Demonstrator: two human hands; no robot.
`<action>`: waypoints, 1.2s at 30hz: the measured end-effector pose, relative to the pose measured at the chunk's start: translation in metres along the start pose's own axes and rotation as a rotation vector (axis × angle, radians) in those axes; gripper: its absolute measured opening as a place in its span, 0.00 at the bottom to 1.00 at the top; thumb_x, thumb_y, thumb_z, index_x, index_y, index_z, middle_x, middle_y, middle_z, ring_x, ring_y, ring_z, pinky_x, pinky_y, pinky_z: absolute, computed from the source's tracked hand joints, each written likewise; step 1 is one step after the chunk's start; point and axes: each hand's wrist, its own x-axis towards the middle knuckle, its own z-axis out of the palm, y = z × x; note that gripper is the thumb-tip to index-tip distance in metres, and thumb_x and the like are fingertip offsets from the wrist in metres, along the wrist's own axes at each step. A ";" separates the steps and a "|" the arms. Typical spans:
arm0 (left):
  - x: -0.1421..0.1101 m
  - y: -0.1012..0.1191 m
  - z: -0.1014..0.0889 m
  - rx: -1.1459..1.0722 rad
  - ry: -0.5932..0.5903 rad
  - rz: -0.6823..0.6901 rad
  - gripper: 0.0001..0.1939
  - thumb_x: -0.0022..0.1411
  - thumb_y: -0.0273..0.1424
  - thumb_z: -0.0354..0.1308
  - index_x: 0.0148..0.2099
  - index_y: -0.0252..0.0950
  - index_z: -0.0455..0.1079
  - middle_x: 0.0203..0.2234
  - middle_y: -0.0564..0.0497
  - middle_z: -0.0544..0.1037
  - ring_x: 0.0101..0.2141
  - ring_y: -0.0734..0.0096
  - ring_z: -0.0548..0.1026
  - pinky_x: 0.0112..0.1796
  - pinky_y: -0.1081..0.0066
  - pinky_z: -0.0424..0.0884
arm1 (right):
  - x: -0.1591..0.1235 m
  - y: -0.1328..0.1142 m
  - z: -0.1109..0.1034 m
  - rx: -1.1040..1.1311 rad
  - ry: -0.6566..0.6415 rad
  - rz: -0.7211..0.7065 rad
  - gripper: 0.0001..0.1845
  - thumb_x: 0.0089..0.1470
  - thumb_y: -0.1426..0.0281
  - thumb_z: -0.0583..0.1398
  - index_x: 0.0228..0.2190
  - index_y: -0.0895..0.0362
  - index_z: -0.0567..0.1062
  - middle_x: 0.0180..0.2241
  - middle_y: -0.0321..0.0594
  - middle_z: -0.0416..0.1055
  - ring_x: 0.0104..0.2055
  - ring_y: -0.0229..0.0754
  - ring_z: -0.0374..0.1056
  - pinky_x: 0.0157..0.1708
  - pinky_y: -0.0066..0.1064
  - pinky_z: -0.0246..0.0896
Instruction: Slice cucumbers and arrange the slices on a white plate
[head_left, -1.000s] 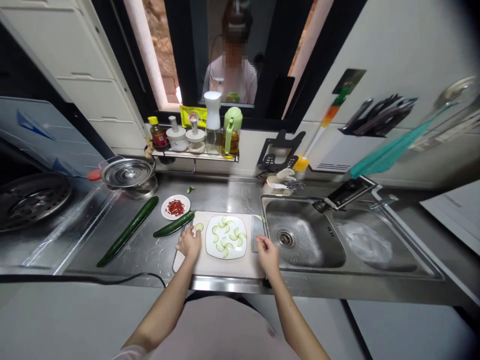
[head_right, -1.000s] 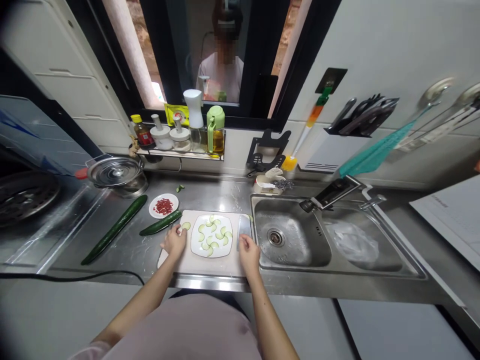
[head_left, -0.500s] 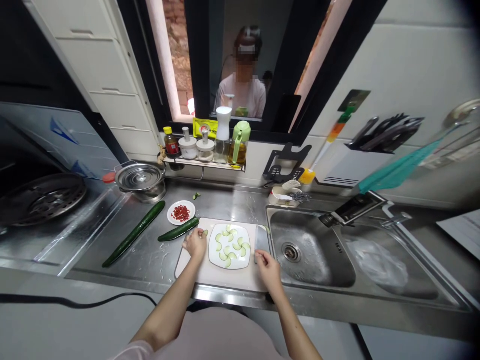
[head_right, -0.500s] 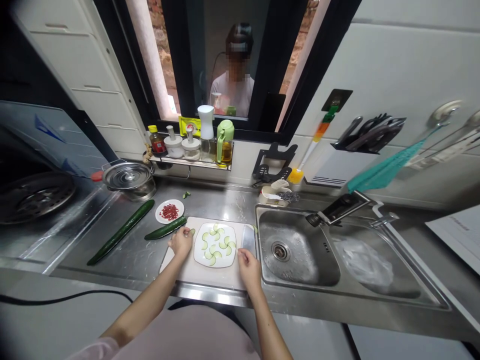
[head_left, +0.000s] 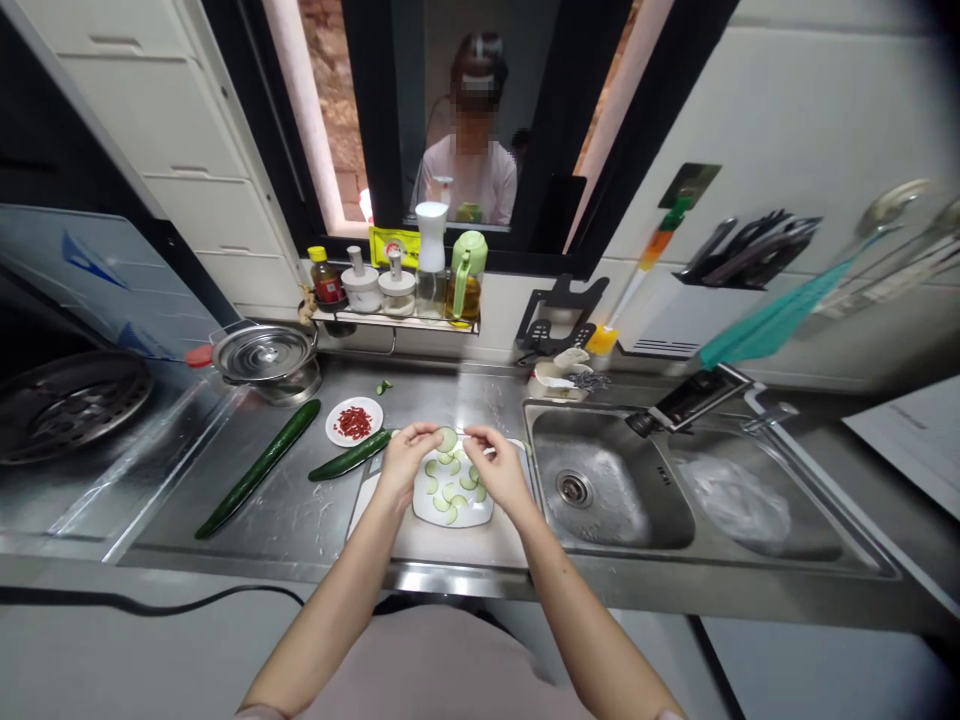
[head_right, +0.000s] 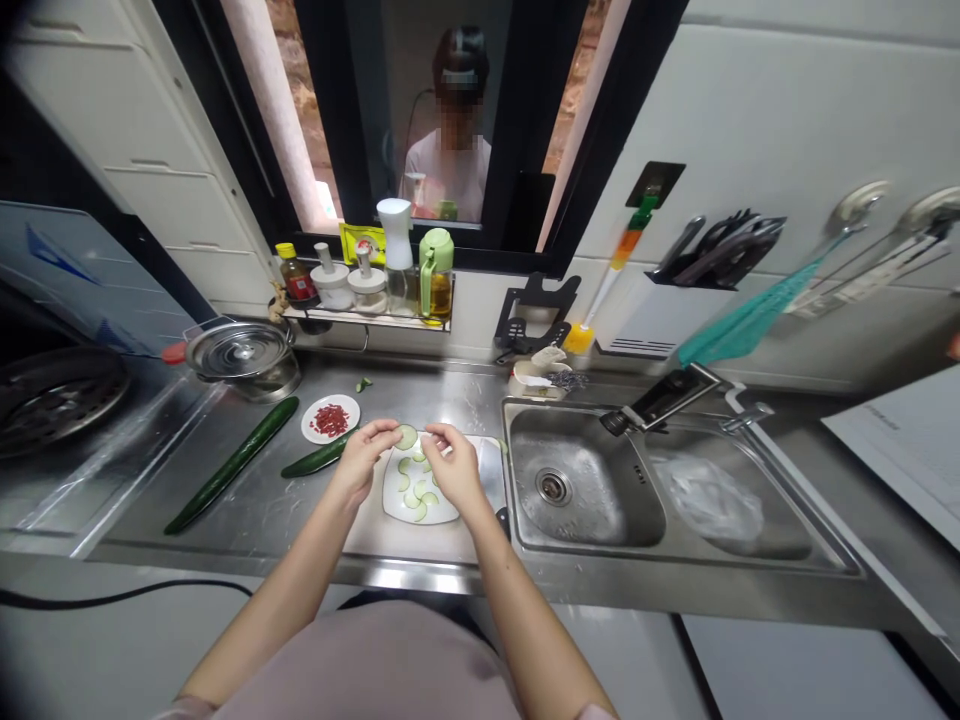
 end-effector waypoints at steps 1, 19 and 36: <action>-0.003 0.004 0.002 -0.018 -0.006 -0.003 0.20 0.38 0.38 0.70 0.34 0.34 0.73 0.26 0.52 0.78 0.28 0.72 0.74 0.32 0.73 0.66 | 0.001 -0.004 0.003 0.027 -0.021 0.007 0.17 0.48 0.59 0.60 0.37 0.56 0.76 0.32 0.41 0.74 0.33 0.40 0.67 0.31 0.29 0.61; -0.011 0.010 0.001 -0.069 -0.128 -0.145 0.17 0.41 0.37 0.69 0.35 0.35 0.77 0.26 0.53 0.78 0.25 0.78 0.70 0.27 0.77 0.60 | 0.006 -0.015 0.011 0.535 -0.245 0.388 0.16 0.42 0.57 0.65 0.25 0.57 0.71 0.19 0.33 0.67 0.21 0.31 0.59 0.18 0.22 0.51; -0.010 0.011 -0.010 0.430 -0.173 0.238 0.10 0.49 0.38 0.64 0.31 0.36 0.76 0.27 0.50 0.77 0.30 0.68 0.71 0.37 0.69 0.66 | 0.006 -0.012 0.013 0.351 -0.239 0.249 0.13 0.45 0.59 0.63 0.23 0.56 0.71 0.18 0.29 0.62 0.19 0.31 0.55 0.19 0.23 0.49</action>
